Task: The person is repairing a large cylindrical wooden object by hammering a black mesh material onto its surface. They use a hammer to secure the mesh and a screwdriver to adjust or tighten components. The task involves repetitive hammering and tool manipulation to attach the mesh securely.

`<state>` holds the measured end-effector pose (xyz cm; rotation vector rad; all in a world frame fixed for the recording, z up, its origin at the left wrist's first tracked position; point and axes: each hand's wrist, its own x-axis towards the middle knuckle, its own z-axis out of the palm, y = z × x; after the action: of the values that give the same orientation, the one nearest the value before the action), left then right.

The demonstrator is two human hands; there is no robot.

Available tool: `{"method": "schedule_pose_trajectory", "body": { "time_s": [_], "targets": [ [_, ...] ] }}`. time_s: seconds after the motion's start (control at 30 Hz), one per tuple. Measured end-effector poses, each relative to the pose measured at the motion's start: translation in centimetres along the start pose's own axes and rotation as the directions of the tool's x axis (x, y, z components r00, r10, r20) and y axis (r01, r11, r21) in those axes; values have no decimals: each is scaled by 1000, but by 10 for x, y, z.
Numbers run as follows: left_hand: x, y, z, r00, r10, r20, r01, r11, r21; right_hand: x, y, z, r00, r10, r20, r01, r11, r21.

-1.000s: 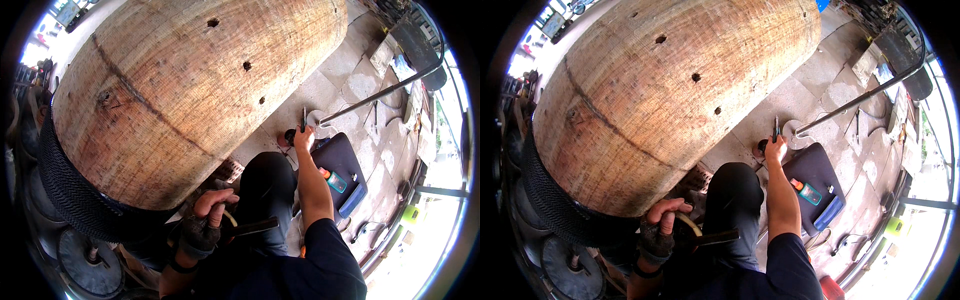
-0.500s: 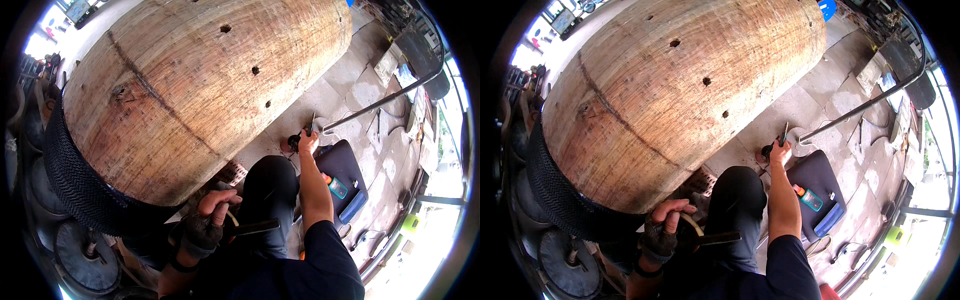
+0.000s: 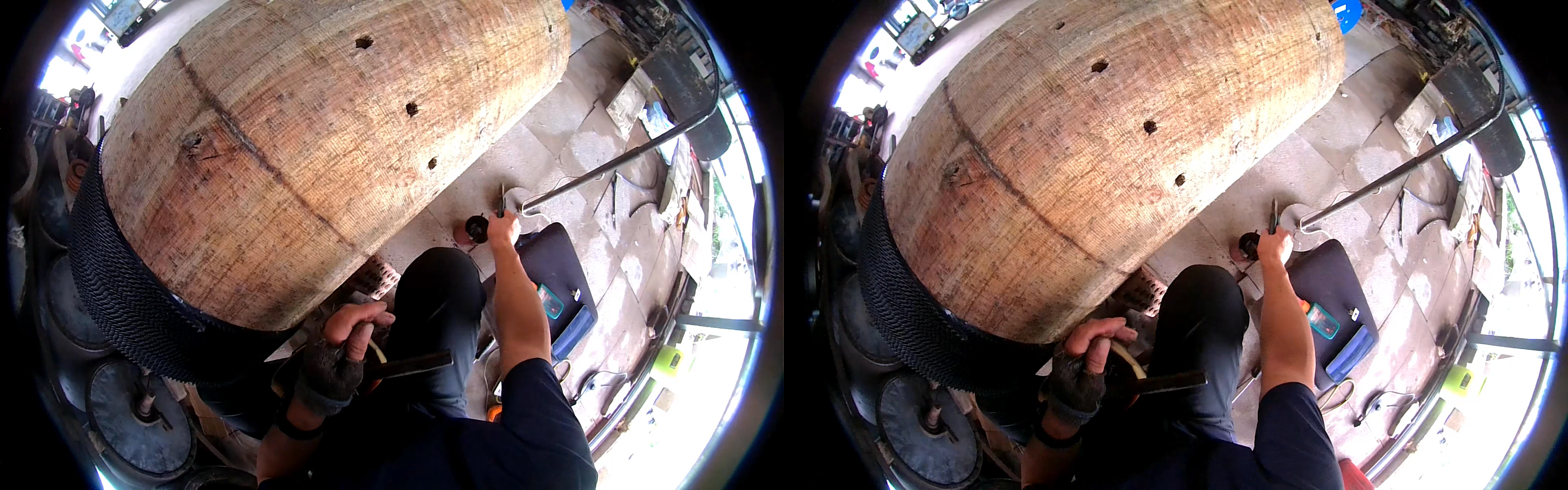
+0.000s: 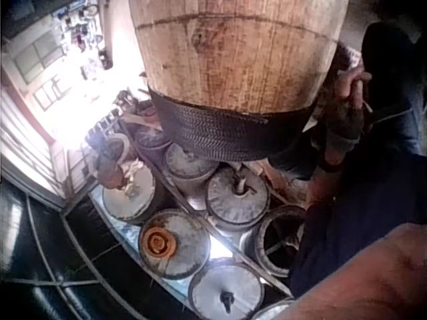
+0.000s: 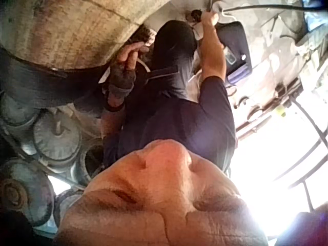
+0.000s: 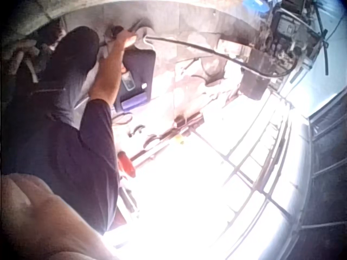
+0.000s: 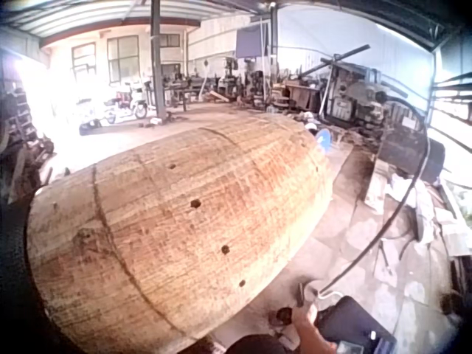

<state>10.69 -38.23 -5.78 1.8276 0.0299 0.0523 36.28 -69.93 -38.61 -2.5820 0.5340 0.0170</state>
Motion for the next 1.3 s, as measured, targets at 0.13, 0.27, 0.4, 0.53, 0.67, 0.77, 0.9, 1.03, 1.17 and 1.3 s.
{"method": "schedule_pose_trajectory", "body": {
  "time_s": [0.13, 0.27, 0.4, 0.53, 0.67, 0.77, 0.9, 1.03, 1.17, 1.3],
  "targets": [
    [-1, -3, -1, 999, 41, 9, -41, 998, -50, 5, -1, -28, 982, -151, -110, 147, 988, -43],
    [-4, 1, -9, 999, 18, -42, -20, 999, -36, -71, -86, -124, 932, -357, -60, 342, 813, 472],
    [-10, -9, -9, 995, 36, -95, -45, 994, -97, -149, -147, -202, 774, -633, -22, 548, 651, 526],
    [-20, -15, -11, 984, 86, -158, -106, 986, -127, -198, -160, -224, 535, -830, 157, 605, 506, 615],
    [-23, 2, -22, 977, 63, -204, -108, 971, -214, -229, -183, -240, 252, -942, 222, 860, 323, 395],
    [-25, 15, -35, 968, 126, -215, -159, 977, -142, -242, -188, -242, 151, -955, 256, 889, 245, 387],
    [-26, 36, -54, 989, 40, -140, -75, 964, -257, -255, -196, -259, 152, -963, 224, 874, 237, 425],
    [-17, 14, -57, 978, 148, -144, -176, 962, -208, -264, -219, -291, 188, -977, 98, 833, 212, 512],
    [-11, 21, -54, 984, 159, -78, -168, 977, -129, -266, -248, -324, 41, -991, 124, 938, 81, 338],
    [-13, 9, -48, 989, 150, 10, -144, 962, -231, -256, -253, -323, -34, -985, 168, 957, 17, 289]
  ]
}}
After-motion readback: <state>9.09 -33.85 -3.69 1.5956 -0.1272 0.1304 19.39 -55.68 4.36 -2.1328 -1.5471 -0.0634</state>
